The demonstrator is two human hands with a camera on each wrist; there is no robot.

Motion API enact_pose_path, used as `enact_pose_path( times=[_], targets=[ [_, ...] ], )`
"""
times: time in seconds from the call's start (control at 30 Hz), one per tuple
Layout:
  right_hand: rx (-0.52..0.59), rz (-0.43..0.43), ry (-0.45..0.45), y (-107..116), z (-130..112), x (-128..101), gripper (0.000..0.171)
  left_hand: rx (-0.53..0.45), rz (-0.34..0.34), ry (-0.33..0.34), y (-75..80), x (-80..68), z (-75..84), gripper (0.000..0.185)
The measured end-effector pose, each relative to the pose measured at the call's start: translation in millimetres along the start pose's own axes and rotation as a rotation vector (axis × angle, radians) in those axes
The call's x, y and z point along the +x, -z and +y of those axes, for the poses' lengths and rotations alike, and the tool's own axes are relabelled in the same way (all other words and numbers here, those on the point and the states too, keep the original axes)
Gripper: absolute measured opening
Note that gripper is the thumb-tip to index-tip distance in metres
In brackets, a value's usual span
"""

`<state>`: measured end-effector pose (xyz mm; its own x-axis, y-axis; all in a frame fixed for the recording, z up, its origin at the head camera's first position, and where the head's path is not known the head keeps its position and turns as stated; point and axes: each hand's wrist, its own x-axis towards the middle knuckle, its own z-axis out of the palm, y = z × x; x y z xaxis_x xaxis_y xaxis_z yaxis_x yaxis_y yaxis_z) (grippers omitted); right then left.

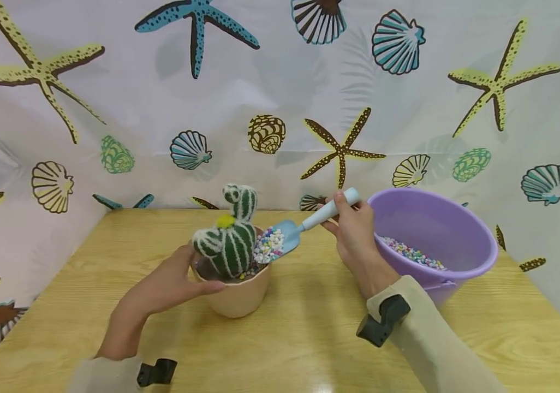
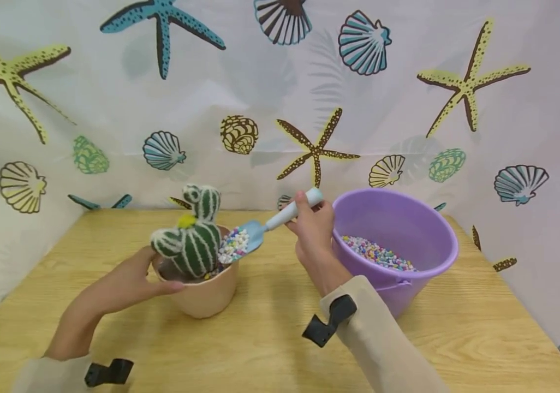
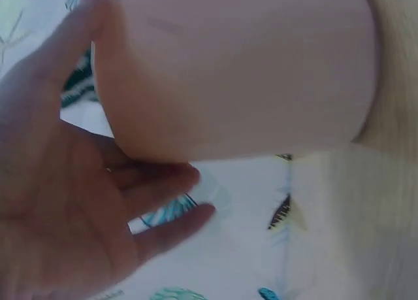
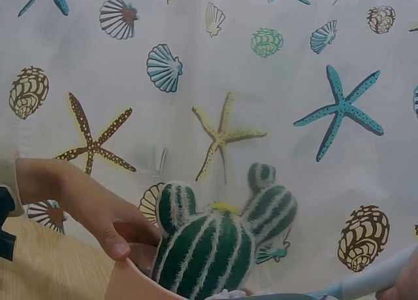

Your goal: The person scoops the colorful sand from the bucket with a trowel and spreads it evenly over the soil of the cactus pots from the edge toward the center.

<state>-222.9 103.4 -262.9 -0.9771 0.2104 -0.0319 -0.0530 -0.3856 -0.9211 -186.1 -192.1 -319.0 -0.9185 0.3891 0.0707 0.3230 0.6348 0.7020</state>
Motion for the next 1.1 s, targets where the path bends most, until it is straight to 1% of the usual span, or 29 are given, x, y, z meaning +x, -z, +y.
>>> enact_pose_path(
  times=[0.1,0.23,0.33,0.43,0.5,0.6,0.7,0.87,1.1],
  targets=[
    [-0.005,0.0,0.007,1,-1,0,0.012,0.053,-0.007,0.025,-2.3,0.3,11.3,0.101],
    [-0.01,-0.007,0.008,1,0,0,0.011,0.102,-0.019,0.102,-4.1,-1.9,20.7,0.112],
    [-0.012,-0.022,0.019,1,1,0,0.011,0.095,-0.019,0.105,-3.1,-3.9,18.0,0.115],
    [-0.016,-0.027,0.029,1,0,0,0.01,0.068,-0.019,0.066,-1.4,-4.7,9.8,0.115],
    [-0.021,-0.034,0.032,1,-1,0,0.01,0.068,-0.018,0.044,-0.8,-4.3,5.0,0.114],
    [-0.025,-0.046,0.04,-1,-4,1,0.009,0.079,-0.018,0.039,-1.0,-4.1,2.8,0.113],
    [-0.041,-0.062,0.06,-3,-8,2,0.01,0.11,-0.027,0.077,-1.0,-4.8,7.2,0.115],
    [-0.053,-0.06,0.078,-8,-15,1,0.012,0.171,-0.05,0.135,0.9,-5.1,16.8,0.12],
    [-0.062,-0.046,0.086,-11,-20,3,0.015,0.264,-0.028,0.184,-0.9,-6.8,22.8,0.123]
  ],
)
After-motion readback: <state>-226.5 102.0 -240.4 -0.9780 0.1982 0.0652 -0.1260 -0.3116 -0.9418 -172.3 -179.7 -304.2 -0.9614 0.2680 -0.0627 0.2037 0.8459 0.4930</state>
